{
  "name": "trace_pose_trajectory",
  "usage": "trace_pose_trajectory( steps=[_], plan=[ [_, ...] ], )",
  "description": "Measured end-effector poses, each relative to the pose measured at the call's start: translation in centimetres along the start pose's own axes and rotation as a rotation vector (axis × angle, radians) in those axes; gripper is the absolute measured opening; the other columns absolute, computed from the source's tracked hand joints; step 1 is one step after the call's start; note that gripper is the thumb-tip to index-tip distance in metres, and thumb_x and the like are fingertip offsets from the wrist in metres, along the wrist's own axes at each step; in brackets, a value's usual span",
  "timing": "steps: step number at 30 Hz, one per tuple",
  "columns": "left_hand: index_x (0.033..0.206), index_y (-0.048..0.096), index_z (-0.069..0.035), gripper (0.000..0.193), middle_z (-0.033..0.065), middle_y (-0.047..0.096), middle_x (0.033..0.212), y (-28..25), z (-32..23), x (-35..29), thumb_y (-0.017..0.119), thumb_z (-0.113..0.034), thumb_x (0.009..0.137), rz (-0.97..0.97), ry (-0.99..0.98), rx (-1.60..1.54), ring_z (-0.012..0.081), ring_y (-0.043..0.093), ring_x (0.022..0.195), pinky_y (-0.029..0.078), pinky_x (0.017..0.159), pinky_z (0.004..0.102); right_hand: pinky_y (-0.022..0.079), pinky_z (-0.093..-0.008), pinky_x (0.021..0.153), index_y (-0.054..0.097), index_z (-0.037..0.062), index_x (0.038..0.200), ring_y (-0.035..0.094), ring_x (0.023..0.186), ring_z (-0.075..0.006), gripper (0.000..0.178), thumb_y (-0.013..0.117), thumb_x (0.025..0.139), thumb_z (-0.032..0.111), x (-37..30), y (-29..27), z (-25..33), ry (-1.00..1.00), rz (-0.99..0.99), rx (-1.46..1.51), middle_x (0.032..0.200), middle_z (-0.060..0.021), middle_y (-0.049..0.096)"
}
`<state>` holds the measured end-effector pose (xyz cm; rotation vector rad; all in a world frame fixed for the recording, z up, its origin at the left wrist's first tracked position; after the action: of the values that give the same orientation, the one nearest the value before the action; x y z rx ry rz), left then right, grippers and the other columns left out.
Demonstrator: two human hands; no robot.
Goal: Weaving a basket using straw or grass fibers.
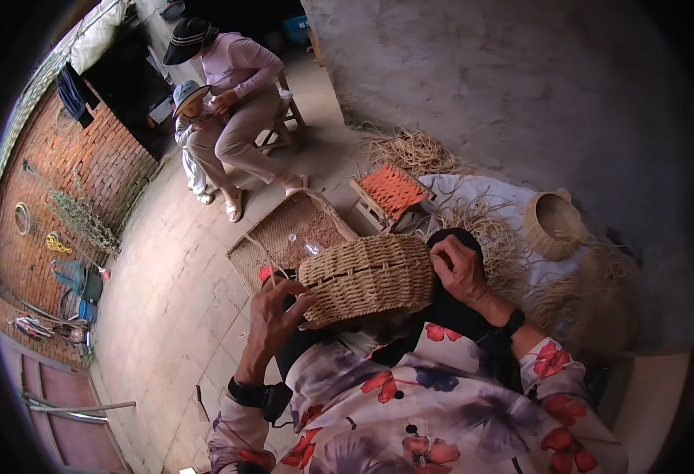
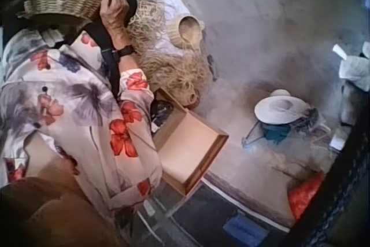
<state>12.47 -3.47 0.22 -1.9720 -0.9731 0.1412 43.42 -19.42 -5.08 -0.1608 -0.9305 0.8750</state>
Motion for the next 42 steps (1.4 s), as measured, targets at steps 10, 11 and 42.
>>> trace_pose_trajectory(
  steps=[10,11,42],
  plan=[
    [0.091,0.070,0.002,0.018,0.0154,0.068,0.079,1.6,1.4,0.7,0.070,-0.016,0.091,0.098,0.014,-0.128,0.0265,0.068,0.074,0.053,0.070,0.0364,0.051,-0.0389,0.068,0.064,0.0049,0.096,0.064,0.078,-0.0316,0.018,0.061,0.081,-0.006,1.1,1.8,3.2,-0.097,0.089,0.127,0.086,-0.0120,0.058],
    [0.093,0.070,0.002,0.018,0.0156,0.068,0.081,1.6,1.8,0.8,0.070,-0.017,0.091,0.133,0.002,-0.126,0.0260,0.068,0.073,0.053,0.069,0.0362,0.052,-0.0391,0.068,0.064,0.0050,0.095,0.064,0.078,-0.0315,0.018,0.061,0.081,-0.006,1.3,1.8,3.4,-0.098,0.108,0.122,0.086,-0.0119,0.058],
    [0.114,0.061,-0.006,0.028,0.0163,0.066,0.080,-0.5,7.9,-2.6,0.070,-0.015,0.088,0.372,-0.189,-0.017,0.0240,0.065,0.072,0.052,0.067,0.0393,0.047,-0.0335,0.069,0.066,0.0009,0.110,0.052,0.067,-0.0124,0.022,0.057,0.103,0.020,11.7,4.6,-1.7,0.693,-0.127,1.561,0.075,-0.0019,0.057]
  ],
)
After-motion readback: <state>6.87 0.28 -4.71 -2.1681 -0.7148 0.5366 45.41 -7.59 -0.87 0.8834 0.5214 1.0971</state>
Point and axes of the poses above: each hand's wrist, its own x-axis towards the middle knuckle, its own y-axis out of the palm, z = x × y, the point moved 6 cm from there along x, towards the middle knuckle
